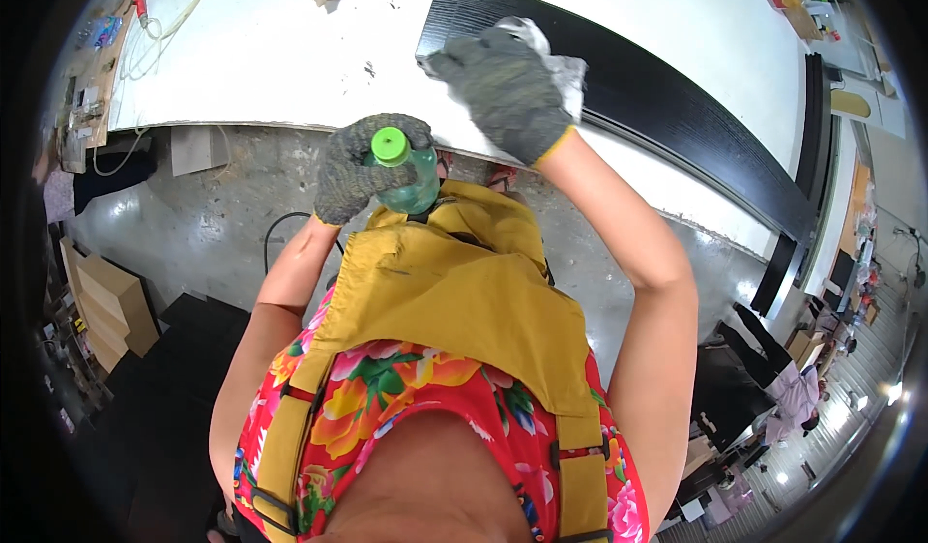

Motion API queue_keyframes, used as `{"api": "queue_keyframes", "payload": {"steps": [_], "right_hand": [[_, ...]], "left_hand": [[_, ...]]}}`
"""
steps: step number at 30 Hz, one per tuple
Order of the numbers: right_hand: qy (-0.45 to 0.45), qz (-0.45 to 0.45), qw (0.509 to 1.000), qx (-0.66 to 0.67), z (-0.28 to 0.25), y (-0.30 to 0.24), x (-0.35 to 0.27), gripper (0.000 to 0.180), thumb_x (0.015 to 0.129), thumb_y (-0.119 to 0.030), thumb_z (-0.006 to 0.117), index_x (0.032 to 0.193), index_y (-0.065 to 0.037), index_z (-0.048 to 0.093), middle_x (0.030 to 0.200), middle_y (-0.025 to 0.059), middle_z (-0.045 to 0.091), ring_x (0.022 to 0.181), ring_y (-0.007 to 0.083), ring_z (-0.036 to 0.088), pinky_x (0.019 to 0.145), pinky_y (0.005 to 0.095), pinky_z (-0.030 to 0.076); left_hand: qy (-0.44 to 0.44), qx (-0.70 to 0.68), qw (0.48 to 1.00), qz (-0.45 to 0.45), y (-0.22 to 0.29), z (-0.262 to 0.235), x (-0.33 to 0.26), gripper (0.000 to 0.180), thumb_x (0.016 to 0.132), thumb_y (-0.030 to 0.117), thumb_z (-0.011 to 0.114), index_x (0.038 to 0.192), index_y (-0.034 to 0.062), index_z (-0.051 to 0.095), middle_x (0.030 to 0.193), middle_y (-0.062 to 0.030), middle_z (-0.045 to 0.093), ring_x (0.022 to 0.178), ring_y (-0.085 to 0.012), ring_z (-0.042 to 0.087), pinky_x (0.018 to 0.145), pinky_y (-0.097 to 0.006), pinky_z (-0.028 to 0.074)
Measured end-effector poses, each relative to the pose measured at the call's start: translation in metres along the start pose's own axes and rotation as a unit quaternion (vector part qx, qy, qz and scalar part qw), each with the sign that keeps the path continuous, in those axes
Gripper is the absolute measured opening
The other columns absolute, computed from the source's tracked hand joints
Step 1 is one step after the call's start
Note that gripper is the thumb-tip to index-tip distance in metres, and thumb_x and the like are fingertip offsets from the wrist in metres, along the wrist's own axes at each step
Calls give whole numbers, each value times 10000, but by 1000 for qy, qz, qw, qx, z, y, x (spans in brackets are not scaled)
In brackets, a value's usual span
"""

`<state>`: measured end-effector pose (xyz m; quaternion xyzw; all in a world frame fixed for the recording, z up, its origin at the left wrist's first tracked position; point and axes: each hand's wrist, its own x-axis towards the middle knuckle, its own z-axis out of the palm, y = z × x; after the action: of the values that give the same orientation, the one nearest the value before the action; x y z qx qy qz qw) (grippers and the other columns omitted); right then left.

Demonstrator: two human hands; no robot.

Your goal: The recorder uses a rag and a cleaning solution from a green bottle to wipe down a long black furniture component.

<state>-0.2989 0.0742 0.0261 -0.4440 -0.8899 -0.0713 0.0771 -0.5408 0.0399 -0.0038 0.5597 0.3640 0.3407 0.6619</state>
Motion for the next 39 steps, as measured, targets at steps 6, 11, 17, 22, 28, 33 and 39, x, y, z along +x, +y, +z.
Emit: {"api": "queue_keyframes", "payload": {"steps": [6, 11, 17, 22, 28, 33, 39], "right_hand": [[159, 265, 866, 394, -30, 24, -95, 326, 864, -30, 653, 1188, -31, 693, 1214, 135, 680, 1112, 274, 643, 993, 364, 498], [100, 235, 824, 506, -47, 5, -99, 357, 852, 1, 652, 1207, -30, 686, 1256, 119, 662, 1150, 290, 626, 1015, 364, 490], [74, 82, 851, 513, -39, 62, -74, 316, 896, -128, 655, 1194, -28, 686, 1128, 107, 702, 1074, 269, 658, 950, 358, 528], [-57, 195, 740, 641, -36, 93, -65, 318, 937, -131, 618, 1223, -6, 674, 1103, 93, 717, 989, 143, 671, 912, 289, 532], [-84, 230, 738, 629, -27, 91, -81, 349, 929, -147, 636, 1250, -12, 668, 1155, 92, 718, 1004, 151, 665, 921, 288, 521], [-64, 201, 776, 595, -45, 82, -71, 342, 892, -87, 658, 1225, -14, 675, 1105, 83, 710, 1024, 169, 662, 922, 301, 519], [37, 119, 887, 445, -52, 72, -57, 367, 858, -41, 656, 1224, -29, 677, 1188, 111, 683, 1099, 246, 640, 972, 353, 507]], "left_hand": [[-33, 103, 994, 0, 1, 30, 17, 425, 740, 279, 862, 1101, 99, 728, 1046, -71, 740, 937, -192, 704, 861, -326, 550], [-82, 203, 976, -7, 15, 57, 41, 439, 739, 403, 831, 1075, 140, 729, 1000, -94, 732, 901, -276, 699, 808, -373, 546], [-150, -43, 981, -112, 24, 75, 85, 316, 807, 232, 797, 1039, 25, 741, 945, -60, 746, 864, -132, 689, 796, -285, 551], [-155, -461, 843, -228, 11, 103, 95, 261, 898, 186, 707, 1087, 7, 676, 978, -104, 713, 868, -193, 691, 797, -334, 583], [-152, -559, 768, -273, -4, 117, 87, 294, 919, 170, 688, 1153, 0, 634, 1042, -128, 694, 939, -233, 683, 864, -363, 579], [-157, -378, 898, -160, 8, 102, 85, 304, 894, 180, 711, 1126, -11, 664, 1038, -119, 707, 931, -211, 687, 874, -335, 564], [-106, 5, 993, -57, 44, 60, 66, 370, 774, 312, 822, 1041, 65, 758, 917, -42, 753, 856, -115, 680, 788, -276, 528]]}}
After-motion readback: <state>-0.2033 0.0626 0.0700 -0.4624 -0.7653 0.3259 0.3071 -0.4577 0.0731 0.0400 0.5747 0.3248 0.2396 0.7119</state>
